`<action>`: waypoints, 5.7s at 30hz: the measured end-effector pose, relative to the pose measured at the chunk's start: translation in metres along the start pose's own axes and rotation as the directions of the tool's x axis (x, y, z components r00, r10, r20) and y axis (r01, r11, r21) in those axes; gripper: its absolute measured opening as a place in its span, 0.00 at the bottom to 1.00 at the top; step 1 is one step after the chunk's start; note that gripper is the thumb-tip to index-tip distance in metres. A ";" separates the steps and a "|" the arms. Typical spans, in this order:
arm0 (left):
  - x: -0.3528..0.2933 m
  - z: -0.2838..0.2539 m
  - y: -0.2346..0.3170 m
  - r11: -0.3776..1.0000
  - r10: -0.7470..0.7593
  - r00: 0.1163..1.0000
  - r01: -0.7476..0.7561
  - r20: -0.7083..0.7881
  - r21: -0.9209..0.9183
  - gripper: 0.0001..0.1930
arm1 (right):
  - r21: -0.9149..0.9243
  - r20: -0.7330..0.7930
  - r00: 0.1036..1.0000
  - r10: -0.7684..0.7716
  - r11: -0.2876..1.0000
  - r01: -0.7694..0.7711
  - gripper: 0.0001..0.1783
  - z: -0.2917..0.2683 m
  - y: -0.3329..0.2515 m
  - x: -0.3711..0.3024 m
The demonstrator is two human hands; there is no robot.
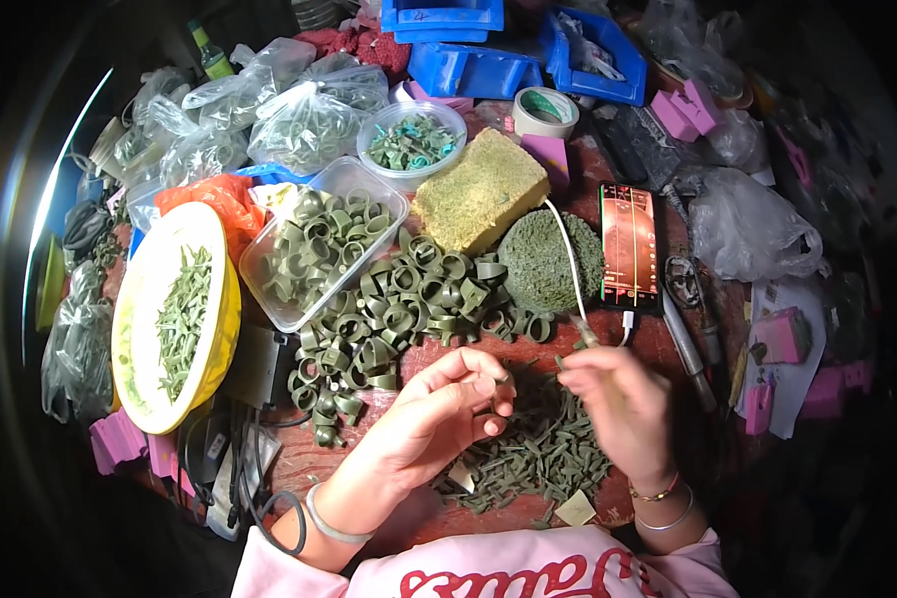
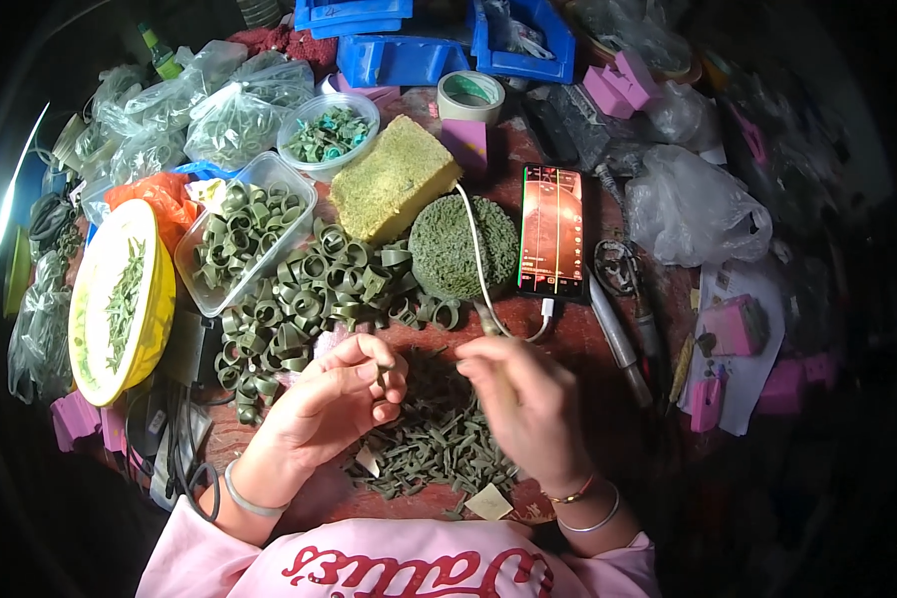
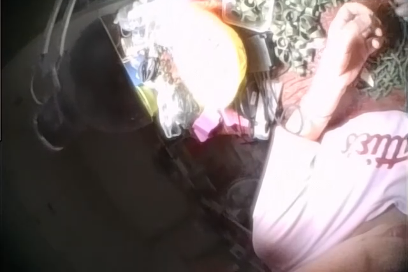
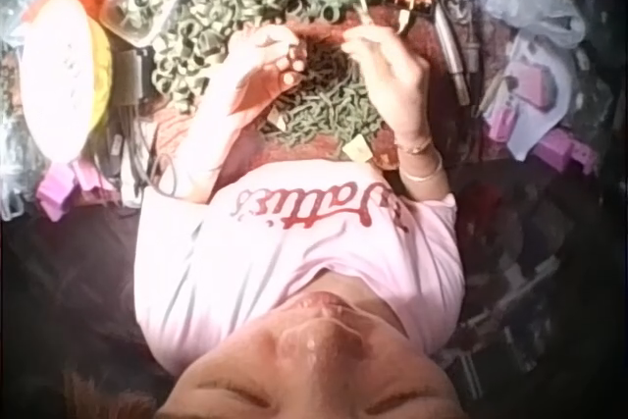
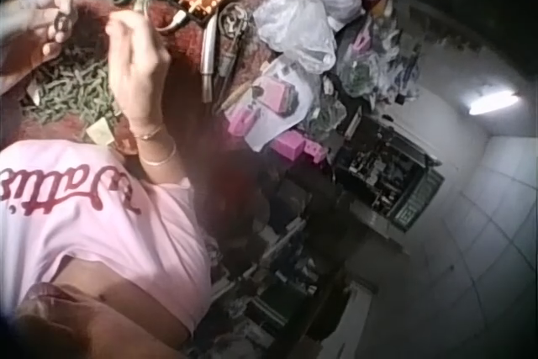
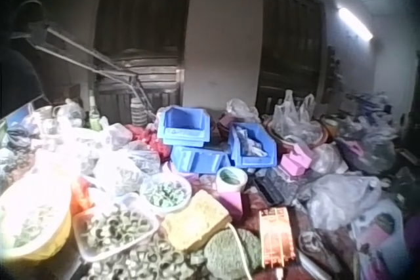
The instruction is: Shaping and detailing small wax foliage components using a handheld tool on a crowded workshop table.
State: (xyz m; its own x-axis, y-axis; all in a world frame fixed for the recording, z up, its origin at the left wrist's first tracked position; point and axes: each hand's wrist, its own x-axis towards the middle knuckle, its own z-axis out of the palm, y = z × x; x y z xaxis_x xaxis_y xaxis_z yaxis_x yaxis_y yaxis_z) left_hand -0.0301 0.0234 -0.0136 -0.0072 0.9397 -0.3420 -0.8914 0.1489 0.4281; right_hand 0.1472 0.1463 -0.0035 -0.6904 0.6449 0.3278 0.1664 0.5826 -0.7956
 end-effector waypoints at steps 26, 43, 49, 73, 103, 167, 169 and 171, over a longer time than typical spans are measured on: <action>-0.005 0.009 -0.005 0.887 -0.007 1.000 0.000 0.012 0.461 0.17 | 0.615 -0.027 0.997 0.076 0.788 -0.043 0.24 0.000 0.000 -0.010; -0.002 0.000 -0.010 0.867 0.186 0.980 -0.128 -0.073 0.482 0.11 | 0.247 0.081 0.995 -0.065 0.968 0.043 0.07 -0.004 -0.018 -0.004; -0.002 0.003 -0.010 0.883 0.215 0.972 -0.151 -0.098 0.444 0.11 | 0.380 0.137 0.990 -0.022 0.924 -0.032 0.08 -0.004 -0.016 -0.006; -0.004 0.000 0.000 0.995 -0.103 0.992 0.103 0.073 0.010 0.17 | 0.458 0.050 0.998 0.032 0.888 -0.051 0.10 -0.001 -0.009 -0.005; -0.002 -0.002 -0.003 0.995 -0.094 0.995 0.094 0.042 0.017 0.19 | 0.327 0.131 0.986 -0.105 0.943 0.057 0.08 -0.002 -0.016 -0.003; 0.001 0.009 0.001 0.650 0.010 1.000 0.011 -0.023 0.760 0.08 | 0.257 0.152 0.975 -0.165 0.959 0.122 0.10 -0.001 -0.003 0.005; -0.004 0.009 -0.002 0.777 -0.059 0.998 0.051 -0.009 0.627 0.10 | 0.334 0.208 0.950 -0.233 0.930 0.155 0.10 -0.002 -0.005 0.007; -0.006 0.010 -0.001 0.773 -0.103 0.995 0.085 -0.008 0.629 0.10 | 0.365 0.221 0.951 -0.216 0.923 0.125 0.10 -0.002 -0.006 0.006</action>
State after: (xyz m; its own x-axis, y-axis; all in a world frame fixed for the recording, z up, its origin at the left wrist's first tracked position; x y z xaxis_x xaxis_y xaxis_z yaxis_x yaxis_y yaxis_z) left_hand -0.0251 0.0208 -0.0037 0.0810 0.9169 -0.3908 -0.4043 0.3886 0.8279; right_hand 0.1434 0.1482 0.0043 -0.8483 0.3780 0.3709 -0.1895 0.4374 -0.8791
